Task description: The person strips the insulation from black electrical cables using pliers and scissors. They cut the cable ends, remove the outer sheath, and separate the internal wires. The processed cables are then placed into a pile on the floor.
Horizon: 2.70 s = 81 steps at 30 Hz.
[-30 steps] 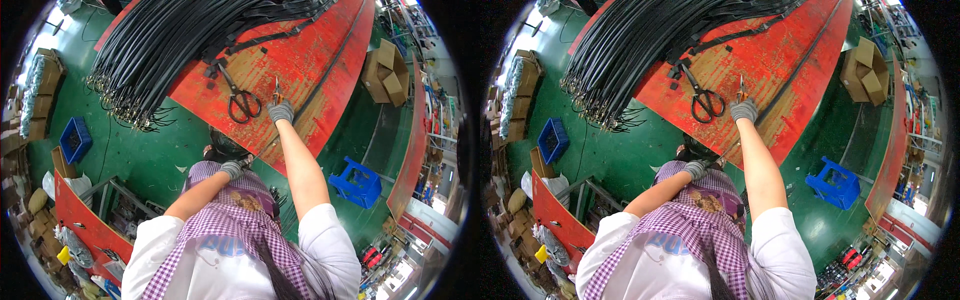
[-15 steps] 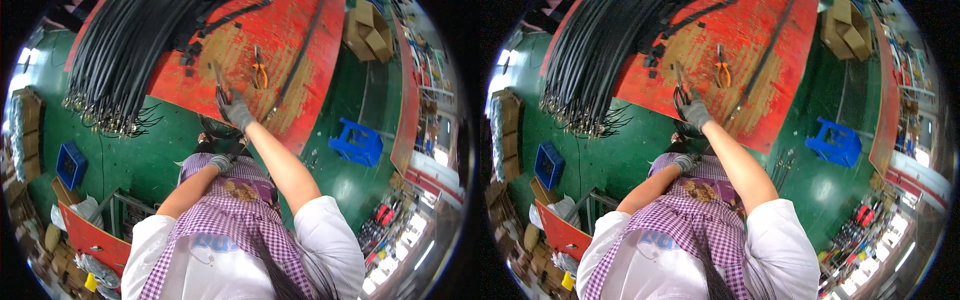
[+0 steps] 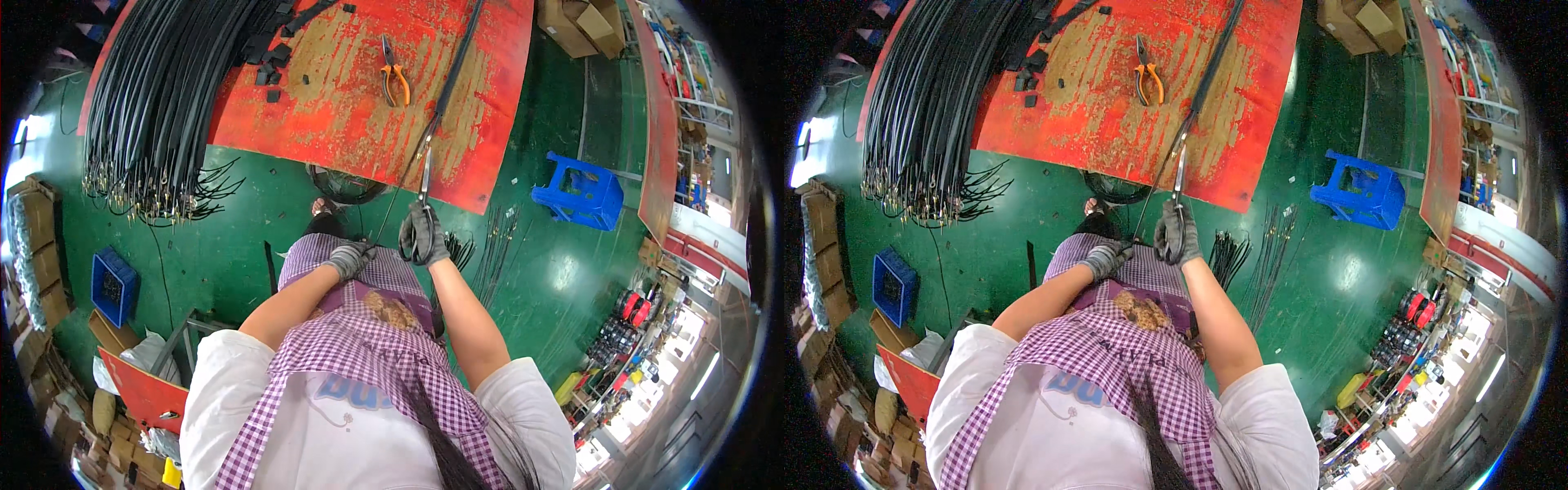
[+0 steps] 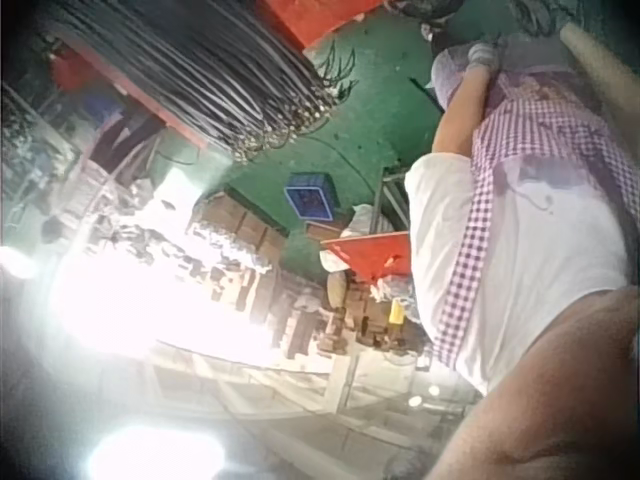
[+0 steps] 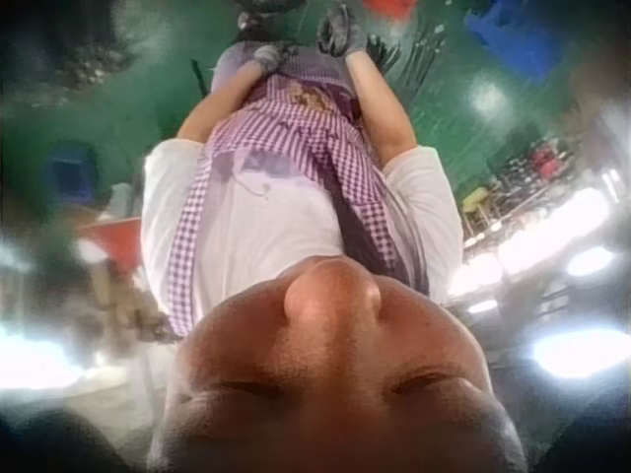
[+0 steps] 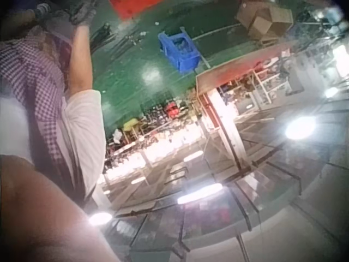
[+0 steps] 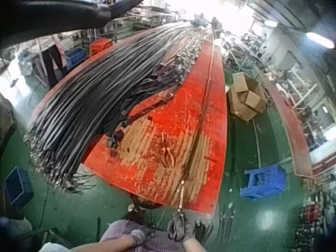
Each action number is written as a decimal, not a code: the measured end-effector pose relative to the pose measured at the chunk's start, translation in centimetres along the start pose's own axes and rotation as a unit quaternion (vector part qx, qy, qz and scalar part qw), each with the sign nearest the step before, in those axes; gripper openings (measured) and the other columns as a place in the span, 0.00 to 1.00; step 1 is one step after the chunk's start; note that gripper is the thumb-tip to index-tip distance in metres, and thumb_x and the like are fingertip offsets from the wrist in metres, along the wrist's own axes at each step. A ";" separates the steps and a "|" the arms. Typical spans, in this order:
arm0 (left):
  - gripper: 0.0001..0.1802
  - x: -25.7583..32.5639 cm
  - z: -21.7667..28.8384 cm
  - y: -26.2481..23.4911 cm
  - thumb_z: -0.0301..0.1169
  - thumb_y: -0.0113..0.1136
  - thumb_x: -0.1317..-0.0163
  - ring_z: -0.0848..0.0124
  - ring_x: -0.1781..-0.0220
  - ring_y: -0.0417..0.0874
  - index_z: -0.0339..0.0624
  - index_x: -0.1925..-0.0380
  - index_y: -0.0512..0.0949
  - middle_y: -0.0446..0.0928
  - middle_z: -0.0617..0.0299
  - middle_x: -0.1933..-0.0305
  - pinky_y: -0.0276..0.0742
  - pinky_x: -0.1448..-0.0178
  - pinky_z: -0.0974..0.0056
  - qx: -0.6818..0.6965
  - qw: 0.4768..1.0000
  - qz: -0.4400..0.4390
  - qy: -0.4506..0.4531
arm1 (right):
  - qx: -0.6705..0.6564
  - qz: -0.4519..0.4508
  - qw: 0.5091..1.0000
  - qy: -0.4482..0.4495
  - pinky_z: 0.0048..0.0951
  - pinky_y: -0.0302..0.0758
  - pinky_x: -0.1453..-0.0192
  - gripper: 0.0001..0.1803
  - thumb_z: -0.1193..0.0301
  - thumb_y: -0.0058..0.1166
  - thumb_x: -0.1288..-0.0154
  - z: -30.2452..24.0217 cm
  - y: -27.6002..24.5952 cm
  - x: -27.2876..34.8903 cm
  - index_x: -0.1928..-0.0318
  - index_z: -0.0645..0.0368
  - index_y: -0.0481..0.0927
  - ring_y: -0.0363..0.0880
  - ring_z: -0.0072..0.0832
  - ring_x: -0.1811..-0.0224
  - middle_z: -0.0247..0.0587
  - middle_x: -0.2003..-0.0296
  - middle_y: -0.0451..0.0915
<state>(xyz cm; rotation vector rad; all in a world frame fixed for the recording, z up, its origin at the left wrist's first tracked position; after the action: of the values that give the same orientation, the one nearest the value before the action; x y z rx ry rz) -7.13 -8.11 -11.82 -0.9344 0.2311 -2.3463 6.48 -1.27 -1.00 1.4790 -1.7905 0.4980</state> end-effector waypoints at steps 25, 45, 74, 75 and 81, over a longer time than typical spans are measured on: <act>0.07 4.7 7.4 4.0 0.28 0.49 0.46 0.81 0.82 0.63 0.41 0.66 0.72 0.68 0.69 0.81 0.58 0.79 0.75 0.616 0.701 0.343 -0.109 | -0.039 -0.075 0.993 -0.081 0.21 0.68 0.73 0.21 0.50 0.41 0.45 3.8 -0.7 -4.6 0.65 0.55 0.71 0.70 0.20 0.76 0.29 0.77 0.73; 0.07 4.4 6.0 4.2 0.28 0.49 0.46 0.81 0.82 0.63 0.42 0.67 0.73 0.67 0.70 0.82 0.59 0.80 0.76 0.650 0.675 0.325 -0.127 | -0.130 -0.105 0.983 -0.073 0.24 0.70 0.71 0.21 0.50 0.39 0.44 4.0 -0.2 -5.4 0.63 0.55 0.68 0.72 0.25 0.75 0.35 0.73 0.74; 0.08 4.5 5.6 2.1 0.30 0.53 0.49 0.79 0.81 0.67 0.42 0.69 0.76 0.72 0.66 0.80 0.61 0.79 0.74 0.597 0.743 0.280 -0.113 | -0.178 -0.137 0.974 -0.044 0.23 0.68 0.79 0.25 0.46 0.46 0.51 4.0 1.1 -4.9 0.65 0.54 0.67 0.70 0.25 0.83 0.33 0.84 0.70; 0.09 4.5 5.6 2.1 0.31 0.53 0.49 0.78 0.80 0.68 0.40 0.68 0.76 0.73 0.65 0.79 0.62 0.76 0.74 0.589 0.748 0.281 -0.118 | -0.184 -0.137 0.972 -0.042 0.23 0.68 0.79 0.24 0.46 0.46 0.51 4.0 1.1 -4.9 0.65 0.54 0.67 0.70 0.25 0.83 0.33 0.84 0.70; 0.11 5.2 6.0 1.6 0.33 0.53 0.49 0.78 0.78 0.69 0.40 0.66 0.75 0.74 0.64 0.78 0.63 0.73 0.74 0.583 0.757 0.254 -0.150 | -0.155 -0.102 0.982 -0.032 0.24 0.68 0.79 0.23 0.47 0.47 0.51 3.8 0.8 -4.0 0.65 0.52 0.68 0.70 0.25 0.83 0.32 0.84 0.70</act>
<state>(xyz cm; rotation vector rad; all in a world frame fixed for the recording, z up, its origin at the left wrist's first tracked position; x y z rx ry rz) -5.37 -12.12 -5.00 -0.4567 -0.9128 -1.3324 4.79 -1.09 -6.27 1.4492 -1.6529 0.0643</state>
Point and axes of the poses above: each hand's wrist, its own x-axis away from the middle knuckle, its own y-axis out of the palm, z = x × y, the point moved 6 cm from there along -x, towards the middle knuckle
